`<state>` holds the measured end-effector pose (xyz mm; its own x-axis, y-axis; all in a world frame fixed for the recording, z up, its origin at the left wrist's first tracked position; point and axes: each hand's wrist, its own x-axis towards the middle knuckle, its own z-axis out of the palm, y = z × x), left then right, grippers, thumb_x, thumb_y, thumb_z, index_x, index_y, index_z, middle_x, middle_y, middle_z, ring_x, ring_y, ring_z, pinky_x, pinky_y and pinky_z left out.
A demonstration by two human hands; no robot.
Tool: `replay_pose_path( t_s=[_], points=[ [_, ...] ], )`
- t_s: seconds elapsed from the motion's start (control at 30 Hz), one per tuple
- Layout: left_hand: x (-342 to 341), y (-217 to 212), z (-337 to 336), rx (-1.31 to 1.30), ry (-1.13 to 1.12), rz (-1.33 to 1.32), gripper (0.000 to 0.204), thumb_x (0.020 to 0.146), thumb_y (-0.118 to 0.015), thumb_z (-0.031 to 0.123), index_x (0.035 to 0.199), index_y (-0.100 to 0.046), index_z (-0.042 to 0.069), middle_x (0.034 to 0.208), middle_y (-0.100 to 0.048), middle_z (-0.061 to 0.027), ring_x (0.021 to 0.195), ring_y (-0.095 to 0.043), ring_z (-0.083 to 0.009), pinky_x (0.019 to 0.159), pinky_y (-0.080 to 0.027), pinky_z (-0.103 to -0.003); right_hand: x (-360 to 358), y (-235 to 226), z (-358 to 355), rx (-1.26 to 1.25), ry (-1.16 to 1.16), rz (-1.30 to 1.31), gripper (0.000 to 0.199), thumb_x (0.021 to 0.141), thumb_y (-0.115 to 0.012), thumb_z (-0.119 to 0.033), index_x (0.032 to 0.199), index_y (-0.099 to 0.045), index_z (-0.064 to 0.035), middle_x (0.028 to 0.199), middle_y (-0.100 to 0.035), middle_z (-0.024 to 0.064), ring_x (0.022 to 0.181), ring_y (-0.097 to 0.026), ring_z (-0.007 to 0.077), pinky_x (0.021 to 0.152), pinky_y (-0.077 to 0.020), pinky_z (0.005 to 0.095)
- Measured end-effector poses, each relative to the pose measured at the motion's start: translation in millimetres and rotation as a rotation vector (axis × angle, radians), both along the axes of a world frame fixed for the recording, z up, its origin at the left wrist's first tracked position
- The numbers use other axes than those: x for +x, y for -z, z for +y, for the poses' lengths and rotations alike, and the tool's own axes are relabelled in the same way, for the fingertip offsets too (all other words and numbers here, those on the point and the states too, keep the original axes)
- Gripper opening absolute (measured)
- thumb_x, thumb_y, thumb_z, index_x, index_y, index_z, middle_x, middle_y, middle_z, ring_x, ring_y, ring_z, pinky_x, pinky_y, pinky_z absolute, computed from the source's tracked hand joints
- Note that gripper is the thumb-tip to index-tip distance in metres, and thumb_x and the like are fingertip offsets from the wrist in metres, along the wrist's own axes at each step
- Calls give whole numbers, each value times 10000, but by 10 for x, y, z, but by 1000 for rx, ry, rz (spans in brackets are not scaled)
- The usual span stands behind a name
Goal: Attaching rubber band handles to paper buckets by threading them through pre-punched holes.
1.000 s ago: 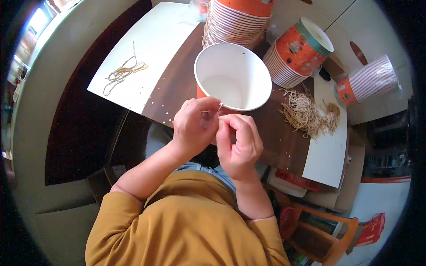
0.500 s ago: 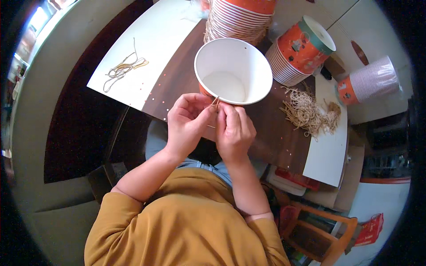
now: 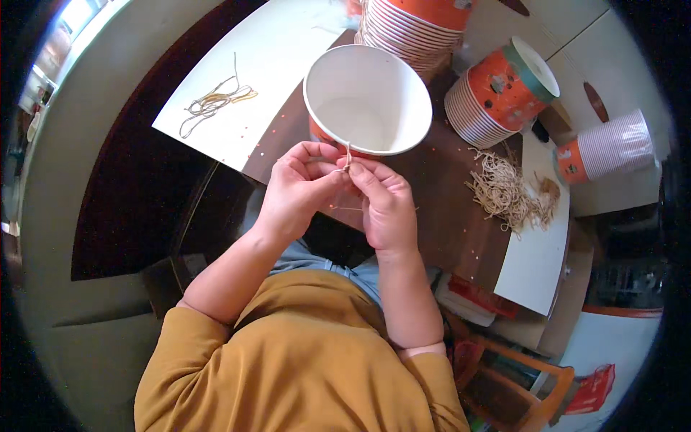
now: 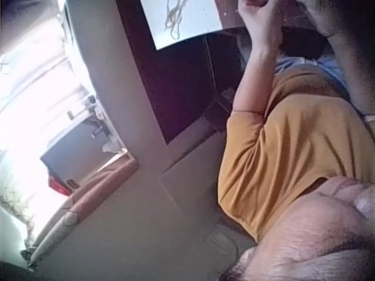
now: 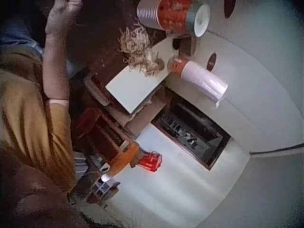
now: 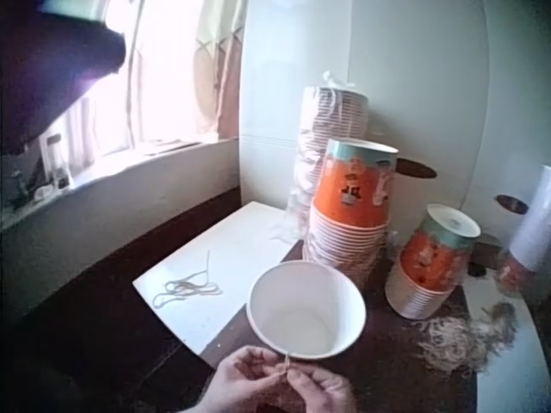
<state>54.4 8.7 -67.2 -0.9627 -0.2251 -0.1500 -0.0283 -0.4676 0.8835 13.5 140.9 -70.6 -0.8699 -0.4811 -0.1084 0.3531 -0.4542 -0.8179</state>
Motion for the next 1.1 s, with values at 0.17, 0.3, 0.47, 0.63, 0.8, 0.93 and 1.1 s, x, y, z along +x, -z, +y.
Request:
replay_pose_path(
  t_s=[0.17,0.3,0.47,0.63,0.8,0.93,1.1],
  points=[
    [-23,-101,-14,-113,-18,46,304,812,-687,34,1057,-516,-20,825,-661,-77,665,-604,-75,552,-484,-187,-34,0,46,171,133,110,140,886,-638,-107,963,-674,4,894,-686,51,769,-636,93,648,-535,243],
    [-29,-97,-11,-171,-7,57,290,815,-677,27,1058,-527,-25,836,-652,-77,707,-603,-72,572,-492,-184,-48,78,70,421,272,383,117,883,-634,-97,930,-680,0,895,-690,68,780,-648,135,698,-523,276],
    [-41,-74,-25,-151,13,40,270,814,-671,25,1046,-541,-22,847,-655,-72,728,-600,-68,575,-491,-182,-87,67,118,802,429,978,67,834,-648,-84,881,-671,-42,855,-634,98,773,-624,268,684,-485,346],
    [-56,-7,-3,-67,40,35,254,814,-666,20,1037,-553,-21,849,-660,-68,724,-600,-69,571,-486,-181,-71,69,68,983,472,1236,63,821,-629,-51,875,-654,-29,884,-630,109,782,-609,295,698,-483,372],
    [-26,-51,-39,-63,38,36,266,817,-659,12,1050,-537,-29,825,-664,-73,693,-610,-77,559,-485,-194,-73,33,75,606,194,871,157,834,-561,24,968,-638,55,987,-654,138,868,-651,233,742,-535,304],
    [-15,-86,-40,-172,8,53,274,822,-663,26,1053,-528,-33,829,-665,-80,703,-618,-78,570,-494,-198,-19,-31,53,411,121,582,170,877,-603,-55,1013,-663,26,960,-672,87,821,-632,135,728,-533,279],
    [-19,-84,3,-329,-100,115,258,816,-685,44,1013,-531,-17,806,-651,-58,711,-605,-59,587,-493,-189,-22,53,-6,293,178,278,175,885,-641,-116,997,-680,12,922,-684,55,793,-615,92,736,-508,235]
  ],
)
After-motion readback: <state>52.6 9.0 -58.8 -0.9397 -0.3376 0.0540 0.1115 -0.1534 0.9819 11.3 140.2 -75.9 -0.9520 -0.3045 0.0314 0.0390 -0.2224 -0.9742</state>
